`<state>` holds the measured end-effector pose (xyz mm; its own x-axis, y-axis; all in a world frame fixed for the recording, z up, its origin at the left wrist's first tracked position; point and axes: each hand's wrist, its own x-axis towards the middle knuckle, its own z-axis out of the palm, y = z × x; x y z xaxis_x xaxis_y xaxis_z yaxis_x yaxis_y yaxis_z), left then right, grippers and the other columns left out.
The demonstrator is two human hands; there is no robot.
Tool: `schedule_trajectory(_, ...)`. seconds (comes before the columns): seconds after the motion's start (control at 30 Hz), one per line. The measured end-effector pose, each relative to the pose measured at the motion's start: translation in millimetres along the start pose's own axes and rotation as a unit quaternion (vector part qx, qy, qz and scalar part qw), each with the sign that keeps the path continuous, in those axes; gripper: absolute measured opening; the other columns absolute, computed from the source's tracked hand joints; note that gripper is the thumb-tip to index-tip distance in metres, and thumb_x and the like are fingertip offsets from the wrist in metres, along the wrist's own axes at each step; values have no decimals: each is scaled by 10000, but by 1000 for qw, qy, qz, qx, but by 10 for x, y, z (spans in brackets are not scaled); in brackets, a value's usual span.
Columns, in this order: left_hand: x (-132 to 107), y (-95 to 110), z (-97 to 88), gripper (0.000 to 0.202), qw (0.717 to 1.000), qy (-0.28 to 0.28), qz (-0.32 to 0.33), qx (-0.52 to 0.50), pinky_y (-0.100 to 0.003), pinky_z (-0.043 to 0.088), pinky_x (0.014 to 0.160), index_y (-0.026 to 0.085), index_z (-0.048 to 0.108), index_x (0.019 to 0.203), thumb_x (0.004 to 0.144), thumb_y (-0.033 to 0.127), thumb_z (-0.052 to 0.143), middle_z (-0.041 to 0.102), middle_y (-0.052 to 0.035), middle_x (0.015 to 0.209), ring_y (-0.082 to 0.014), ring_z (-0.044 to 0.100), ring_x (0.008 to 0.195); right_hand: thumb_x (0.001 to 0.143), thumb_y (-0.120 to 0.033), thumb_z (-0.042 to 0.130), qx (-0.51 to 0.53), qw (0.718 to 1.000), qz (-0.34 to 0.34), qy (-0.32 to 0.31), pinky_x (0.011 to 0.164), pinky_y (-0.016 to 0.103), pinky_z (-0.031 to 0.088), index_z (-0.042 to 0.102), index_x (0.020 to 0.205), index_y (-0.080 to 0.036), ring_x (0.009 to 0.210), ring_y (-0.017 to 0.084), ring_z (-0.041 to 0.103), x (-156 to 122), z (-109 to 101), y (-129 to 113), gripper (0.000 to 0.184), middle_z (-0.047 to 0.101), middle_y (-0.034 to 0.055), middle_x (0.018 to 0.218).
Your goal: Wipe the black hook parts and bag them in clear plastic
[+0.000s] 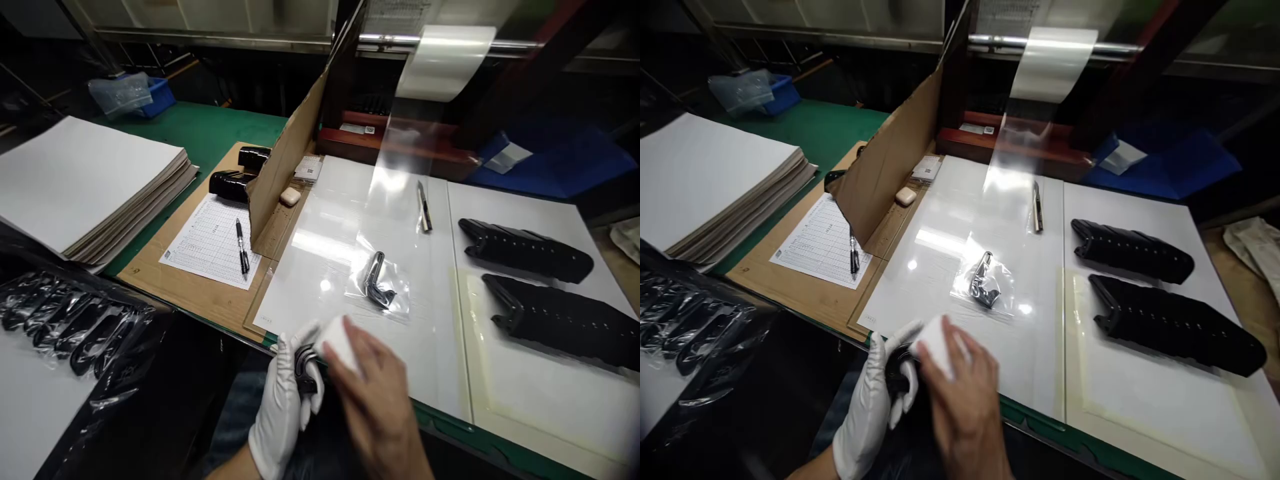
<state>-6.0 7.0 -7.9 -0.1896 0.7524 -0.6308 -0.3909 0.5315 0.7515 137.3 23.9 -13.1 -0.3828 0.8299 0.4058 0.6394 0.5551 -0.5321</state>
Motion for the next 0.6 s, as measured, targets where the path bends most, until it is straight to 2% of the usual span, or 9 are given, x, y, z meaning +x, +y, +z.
schedule_trajectory(0.07,-20,23,48,815,1000,-2,-13,22,-199,353,381,208,559,1423,887,795,378,578,14,585,-111,459,420,951,-47,494,-31,997,58,29,925,522,459,529,1429,-238,1336,343,467,-29,7,-42,516,435,167,1545)
schedule_trajectory(0.13,-40,44,91,841,999,5,-1,40,-201,331,360,189,583,1396,862,813,405,581,13,589,-97,408,391,947,-43,482,-31,997,61,30,916,524,465,514,1446,-237,1354,359,448,-57,12,-76,536,398,172,1568)
schedule_trajectory(0.2,-53,50,114,834,999,8,8,46,-200,341,362,177,587,1386,856,804,441,583,14,587,-96,410,394,947,-39,471,-37,997,66,27,907,534,468,499,1458,-246,1360,373,437,-80,18,-102,552,387,171,1574)
schedule_trajectory(0.3,-52,35,122,799,998,1,8,58,-183,326,364,172,555,1406,894,770,421,540,43,547,-86,396,381,960,-66,487,-61,991,110,40,901,552,468,484,1469,-265,1354,380,434,-93,33,-123,547,386,171,1574)
schedule_trajectory(0.43,-38,25,115,758,995,-12,34,95,-192,328,358,138,572,1364,901,730,472,542,44,543,-89,396,369,955,-53,482,-50,994,95,37,907,551,476,514,1451,-261,1367,383,430,-98,28,-76,539,376,168,1581)
schedule_trajectory(0.53,-31,91,60,703,990,-33,14,134,-173,279,353,113,554,1355,947,674,446,484,71,470,-76,348,339,992,-132,491,-73,986,140,46,913,597,477,568,1406,-317,1345,378,456,-124,-76,37,460,418,124,1564)
schedule_trajectory(0.6,-25,191,-21,677,986,-71,3,150,-163,259,363,98,567,1336,977,648,401,494,64,465,-62,323,337,1011,-247,509,1,978,203,43,954,590,504,562,1406,-361,1363,351,469,-135,-201,97,414,432,81,1560)
